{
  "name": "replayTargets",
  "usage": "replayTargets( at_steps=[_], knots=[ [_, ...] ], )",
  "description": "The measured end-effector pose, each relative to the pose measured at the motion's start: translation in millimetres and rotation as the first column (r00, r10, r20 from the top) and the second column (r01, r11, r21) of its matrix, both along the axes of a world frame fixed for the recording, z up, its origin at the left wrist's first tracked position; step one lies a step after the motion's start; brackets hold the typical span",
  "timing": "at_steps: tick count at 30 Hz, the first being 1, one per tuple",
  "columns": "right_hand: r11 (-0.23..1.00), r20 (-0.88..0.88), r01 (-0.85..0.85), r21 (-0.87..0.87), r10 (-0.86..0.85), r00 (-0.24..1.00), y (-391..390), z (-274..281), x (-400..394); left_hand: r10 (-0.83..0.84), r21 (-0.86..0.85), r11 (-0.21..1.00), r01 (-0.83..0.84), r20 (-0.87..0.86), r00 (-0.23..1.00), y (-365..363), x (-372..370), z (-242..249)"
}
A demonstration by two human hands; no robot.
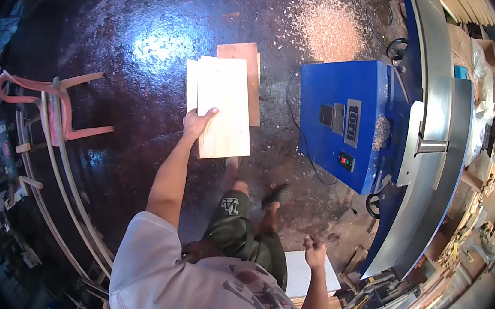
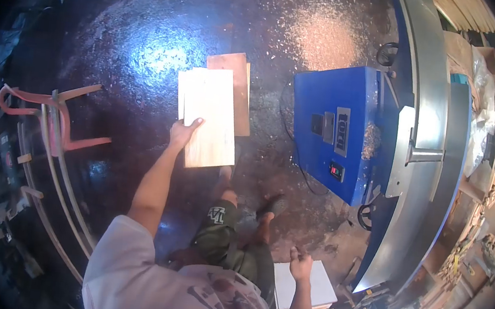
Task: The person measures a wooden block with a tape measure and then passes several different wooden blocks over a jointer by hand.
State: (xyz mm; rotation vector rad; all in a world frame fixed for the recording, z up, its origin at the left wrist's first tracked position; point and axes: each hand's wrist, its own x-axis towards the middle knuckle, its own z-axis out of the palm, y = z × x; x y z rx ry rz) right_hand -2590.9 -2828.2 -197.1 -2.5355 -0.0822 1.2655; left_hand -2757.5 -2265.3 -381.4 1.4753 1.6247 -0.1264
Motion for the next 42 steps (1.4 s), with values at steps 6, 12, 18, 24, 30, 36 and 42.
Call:
replayTargets(
  at_steps=[6,12,18,24,30,36,42],
  knots=[
    [0.972,-0.045,0.217,-0.086,-0.222,0.974,-27,1,-10,0.062,0.020,0.998,-0.065,0.117,0.991,2,11,-43],
    [0.916,-0.106,0.398,-0.045,-0.401,0.910,-12,8,-33,0.046,-0.154,0.987,-0.043,0.018,0.999,12,21,-115],
    [0.816,-0.034,0.578,0.013,-0.577,0.816,-87,23,-112,-0.259,-0.312,0.913,0.264,0.058,0.964,-67,-45,-35],
    [0.734,0.674,0.672,0.093,-0.543,0.500,-105,90,-217,-0.630,-0.448,0.617,0.647,0.211,0.747,-128,-87,47],
    [0.092,0.813,0.813,0.576,0.040,-0.581,-256,106,-342,-0.838,-0.526,0.362,0.770,0.178,0.515,-117,-32,50],
    [-0.439,-0.559,-0.513,0.738,0.029,-0.829,-455,134,-507,-0.781,-0.655,0.330,0.680,0.215,0.586,-184,62,72],
    [-0.390,-0.766,-0.722,0.572,0.061,-0.640,-599,97,-556,-0.966,-0.231,0.133,0.964,0.186,0.177,-348,63,176]
  ],
)
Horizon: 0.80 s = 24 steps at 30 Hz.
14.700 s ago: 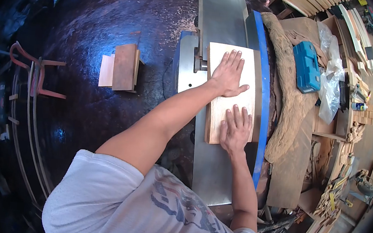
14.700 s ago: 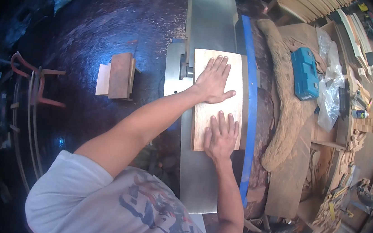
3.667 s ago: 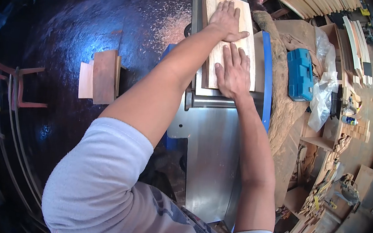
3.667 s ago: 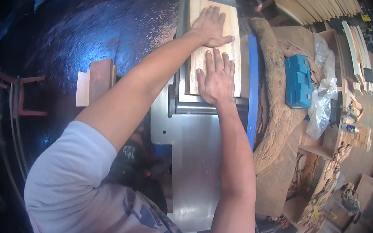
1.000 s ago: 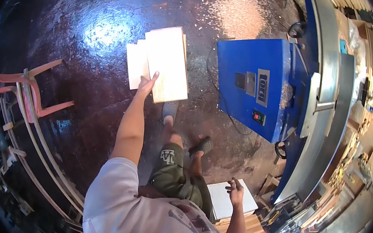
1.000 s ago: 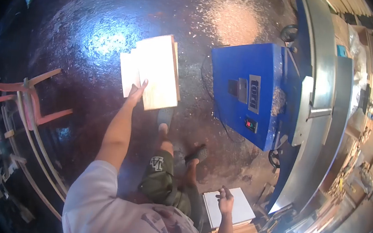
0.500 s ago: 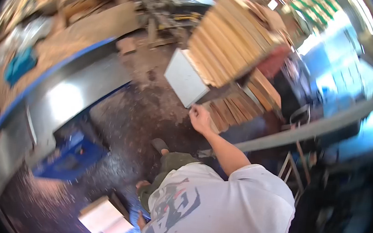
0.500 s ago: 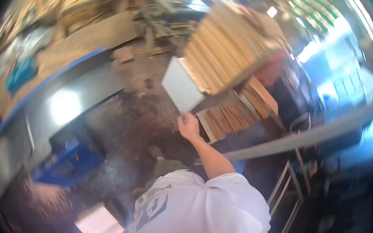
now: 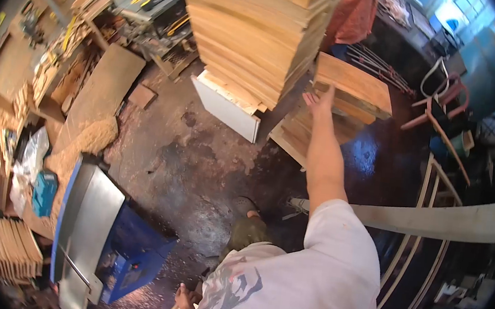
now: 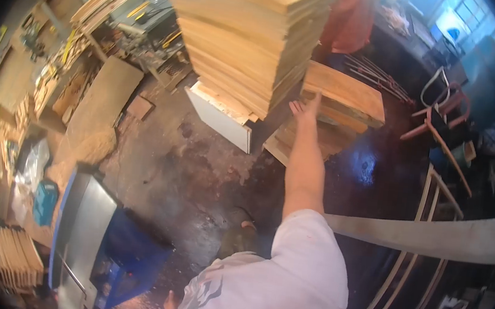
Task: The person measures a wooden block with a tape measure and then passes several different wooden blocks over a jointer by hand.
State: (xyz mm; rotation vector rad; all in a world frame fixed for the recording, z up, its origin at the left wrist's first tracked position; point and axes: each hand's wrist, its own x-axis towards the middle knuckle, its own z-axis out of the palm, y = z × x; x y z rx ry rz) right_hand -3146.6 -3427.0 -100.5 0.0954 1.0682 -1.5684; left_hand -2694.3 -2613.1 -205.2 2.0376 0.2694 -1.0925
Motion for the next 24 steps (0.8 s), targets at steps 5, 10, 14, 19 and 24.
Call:
replayTargets(
  at_steps=[5,10,14,19,24],
  knots=[
    [0.976,-0.003,0.145,0.162,-0.146,0.989,-48,5,5,-0.170,0.121,0.980,0.160,0.071,0.983,-46,7,42],
    [0.949,-0.161,0.211,0.233,-0.176,0.971,-28,11,4,-0.334,0.120,0.942,0.313,0.235,0.913,14,33,-42],
    [0.945,-0.257,0.291,0.151,-0.247,0.934,25,55,-10,-0.487,0.210,0.872,0.442,0.285,0.825,10,23,-51],
    [0.961,-0.164,0.270,-0.065,-0.277,0.947,90,103,-35,-0.653,0.169,0.756,0.633,0.266,0.709,-32,53,-49],
    [0.980,-0.419,0.092,-0.179,-0.160,0.894,224,138,69,-0.481,-0.210,0.814,0.541,0.277,0.832,-171,67,45]
  ],
)
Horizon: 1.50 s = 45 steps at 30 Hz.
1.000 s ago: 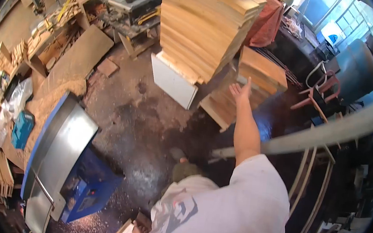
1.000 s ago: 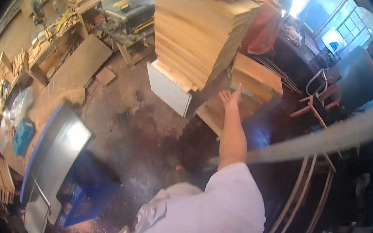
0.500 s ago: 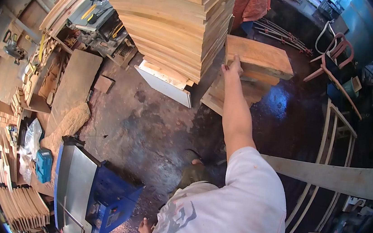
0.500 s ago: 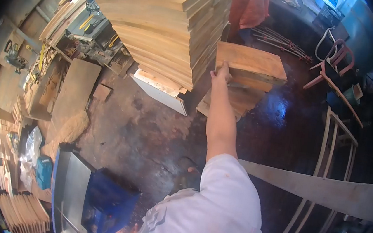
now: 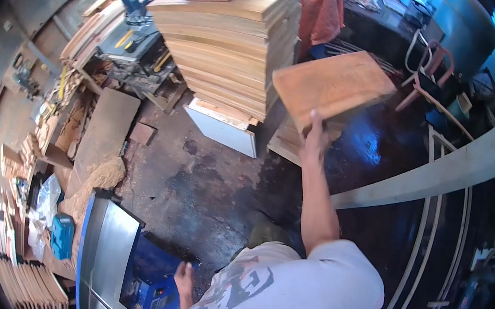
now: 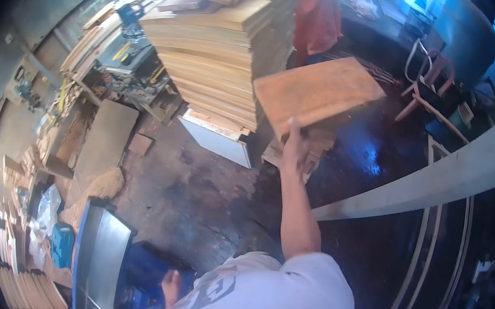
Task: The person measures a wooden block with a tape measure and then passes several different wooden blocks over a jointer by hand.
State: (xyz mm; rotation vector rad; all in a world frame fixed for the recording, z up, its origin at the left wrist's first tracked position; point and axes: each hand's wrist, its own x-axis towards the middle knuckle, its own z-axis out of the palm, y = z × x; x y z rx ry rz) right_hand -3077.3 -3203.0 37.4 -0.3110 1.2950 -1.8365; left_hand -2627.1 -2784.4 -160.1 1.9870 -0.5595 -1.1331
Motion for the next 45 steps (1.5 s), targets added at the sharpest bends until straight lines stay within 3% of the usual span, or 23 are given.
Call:
replayTargets(
  at_steps=[1,2,4,6,8,10,12,13,14,16,18,21,24,27,30,31,35,41,45],
  knots=[
    [0.993,-0.096,-0.066,-0.102,0.056,0.994,29,-8,21,-0.059,-0.133,0.989,0.069,0.072,0.996,-36,-7,36],
    [0.969,-0.199,-0.146,-0.200,0.106,0.974,59,-16,41,-0.077,-0.186,0.979,0.078,0.015,0.997,-71,-19,92],
    [0.904,-0.393,-0.357,-0.234,0.248,0.885,123,-10,69,-0.195,-0.370,0.908,0.198,0.045,0.980,-119,-20,154],
    [0.723,-0.170,-0.573,-0.386,0.555,0.814,168,-20,86,-0.367,-0.620,0.726,0.298,0.017,0.930,-152,-23,215],
    [0.519,0.069,-0.613,-0.596,0.793,0.605,194,-17,105,-0.525,-0.748,0.552,0.368,0.030,0.850,-176,-27,257],
    [0.383,0.116,-0.705,-0.597,0.911,0.396,202,-12,128,-0.585,-0.811,0.408,0.420,0.121,0.802,-173,-42,292],
    [0.239,0.211,-0.781,-0.577,0.967,0.140,205,-6,159,-0.513,-0.905,0.400,0.146,-0.089,0.854,-134,-53,302],
    [0.115,0.191,-0.879,-0.462,0.981,0.029,209,-10,188,-0.362,-0.864,0.486,0.134,-0.059,0.930,-95,-40,316],
    [0.039,0.209,-0.880,-0.473,0.975,-0.069,206,-29,198,-0.267,-0.814,0.566,0.135,-0.026,0.963,-76,-42,325],
    [-0.110,0.242,-0.866,-0.487,0.936,-0.255,200,-57,216,-0.159,-0.798,0.601,0.049,-0.059,0.986,-52,-35,315],
    [-0.155,0.235,-0.908,-0.389,0.937,-0.260,207,-64,234,-0.035,-0.783,0.621,-0.032,-0.069,0.997,-29,-26,307],
    [-0.297,0.194,-0.893,-0.339,0.906,-0.375,212,-60,269,0.079,-0.782,0.619,-0.080,-0.040,0.996,5,-10,295],
    [-0.383,0.159,-0.909,-0.164,0.899,-0.407,176,-65,286,0.238,-0.846,0.515,-0.137,-0.012,0.971,22,-2,256],
    [-0.398,-0.119,-0.916,-0.047,0.913,-0.390,190,10,338,0.465,-0.762,0.588,-0.271,0.044,0.884,24,9,213],
    [-0.512,-0.483,-0.848,0.135,0.713,-0.508,174,43,386,0.533,-0.656,0.641,-0.399,0.005,0.846,8,15,175],
    [-0.535,-0.520,-0.820,0.202,0.651,-0.553,173,53,402,0.508,-0.631,0.666,-0.399,-0.008,0.861,6,24,168],
    [-0.520,-0.668,-0.752,0.405,0.393,-0.632,157,73,469,0.465,-0.468,0.781,-0.413,-0.005,0.885,-21,52,121],
    [-0.519,-0.738,-0.675,0.524,0.118,-0.664,79,46,545,0.682,-0.374,0.684,-0.626,0.023,0.731,-101,64,102],
    [-0.537,-0.737,-0.632,0.559,0.026,-0.675,35,29,592,0.732,-0.325,0.649,-0.688,0.020,0.681,-131,78,105]
  ],
)
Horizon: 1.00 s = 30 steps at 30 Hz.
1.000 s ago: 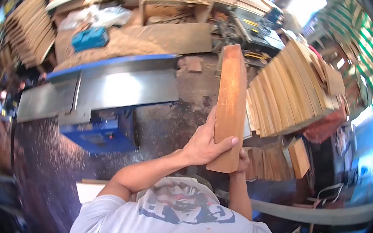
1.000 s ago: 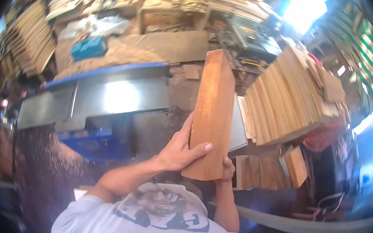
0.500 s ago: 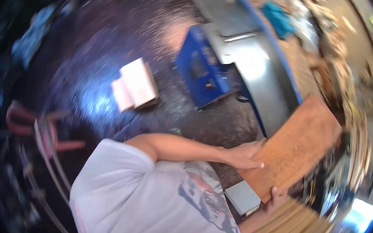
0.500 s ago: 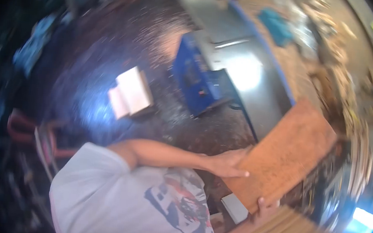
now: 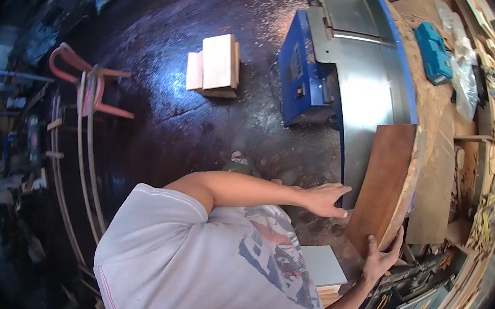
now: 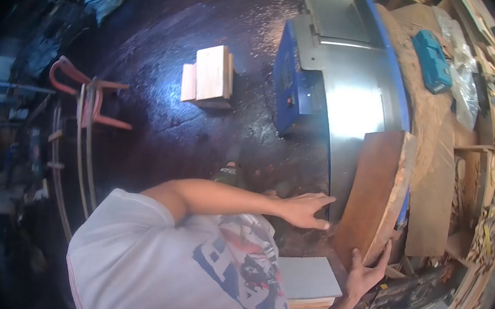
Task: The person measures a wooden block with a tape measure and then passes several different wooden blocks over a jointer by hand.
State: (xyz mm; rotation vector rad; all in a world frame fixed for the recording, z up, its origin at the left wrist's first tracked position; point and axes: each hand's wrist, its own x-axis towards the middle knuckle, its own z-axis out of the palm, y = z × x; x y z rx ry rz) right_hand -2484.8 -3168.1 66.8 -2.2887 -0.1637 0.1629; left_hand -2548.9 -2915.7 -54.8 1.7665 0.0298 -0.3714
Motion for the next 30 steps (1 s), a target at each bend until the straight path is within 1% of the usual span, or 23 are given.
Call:
replayTargets(
  at_steps=[2,4,7,8,10,11,12,13,15,18,20,22,23,24,25,26,28,29,30],
  knots=[
    [0.999,-0.005,-0.033,-0.029,0.033,0.999,-16,-10,15,0.050,0.013,0.999,-0.051,0.048,0.998,-12,7,-2],
    [0.997,0.000,-0.071,-0.041,0.072,0.997,-26,-15,31,0.095,0.011,0.995,-0.096,0.029,0.995,-20,14,1],
    [0.978,0.021,-0.163,-0.129,0.167,0.986,-27,-13,45,0.147,0.020,0.989,-0.148,0.012,0.989,-23,23,8],
    [0.966,0.082,-0.186,-0.178,0.203,0.976,-36,-23,50,0.166,0.017,0.986,-0.166,0.011,0.986,-24,25,7],
    [0.966,0.071,-0.238,-0.105,0.246,0.967,-36,-32,56,0.185,0.010,0.983,-0.185,0.018,0.983,-23,30,10],
    [0.968,0.068,-0.237,-0.080,0.243,0.968,-37,-27,55,0.175,0.003,0.984,-0.175,0.024,0.984,-21,31,11],
    [0.965,0.049,-0.223,-0.139,0.232,0.971,-36,-20,53,0.221,-0.016,0.975,-0.220,0.037,0.975,-24,31,12],
    [0.958,0.031,-0.212,-0.195,0.222,0.975,-31,-14,55,0.229,-0.044,0.973,-0.228,0.023,0.973,-25,34,17],
    [0.951,0.024,-0.197,-0.237,0.208,0.978,-25,-5,61,0.177,-0.058,0.983,-0.176,0.010,0.984,-24,40,26],
    [0.936,0.029,-0.211,-0.281,0.228,0.973,-28,-1,75,0.129,-0.109,0.986,-0.124,0.038,0.991,-30,54,34],
    [0.923,0.006,-0.245,-0.295,0.259,0.966,-27,7,86,0.149,-0.043,0.988,-0.145,0.121,0.981,-34,61,24],
    [0.948,-0.101,-0.289,-0.136,0.277,0.955,-28,13,104,0.182,-0.003,0.983,-0.185,0.191,0.965,-35,62,26],
    [0.953,-0.150,-0.297,-0.051,0.287,0.946,-28,17,112,0.188,0.061,0.977,-0.205,0.210,0.959,-34,61,27],
    [0.969,-0.273,-0.242,0.050,0.246,0.930,-22,21,114,0.195,0.121,0.966,-0.227,0.230,0.954,-32,59,27],
    [0.968,-0.326,-0.193,0.163,0.238,0.915,-27,9,119,0.204,0.181,0.950,-0.254,0.252,0.946,-31,57,28],
    [0.952,-0.378,-0.141,0.273,0.241,0.894,-35,-15,125,0.247,0.199,0.938,-0.285,0.195,0.949,-31,55,24],
    [0.890,-0.487,-0.029,0.456,0.277,0.828,-40,-47,133,0.365,0.208,0.890,-0.405,0.208,0.908,-28,50,15],
    [0.880,-0.539,-0.009,0.476,0.299,0.787,-40,-55,138,0.422,0.215,0.859,-0.464,0.212,0.881,-27,48,10],
    [0.869,-0.589,0.017,0.494,0.321,0.742,-38,-62,143,0.486,0.142,0.837,-0.529,0.251,0.837,-26,44,6]
  ],
)
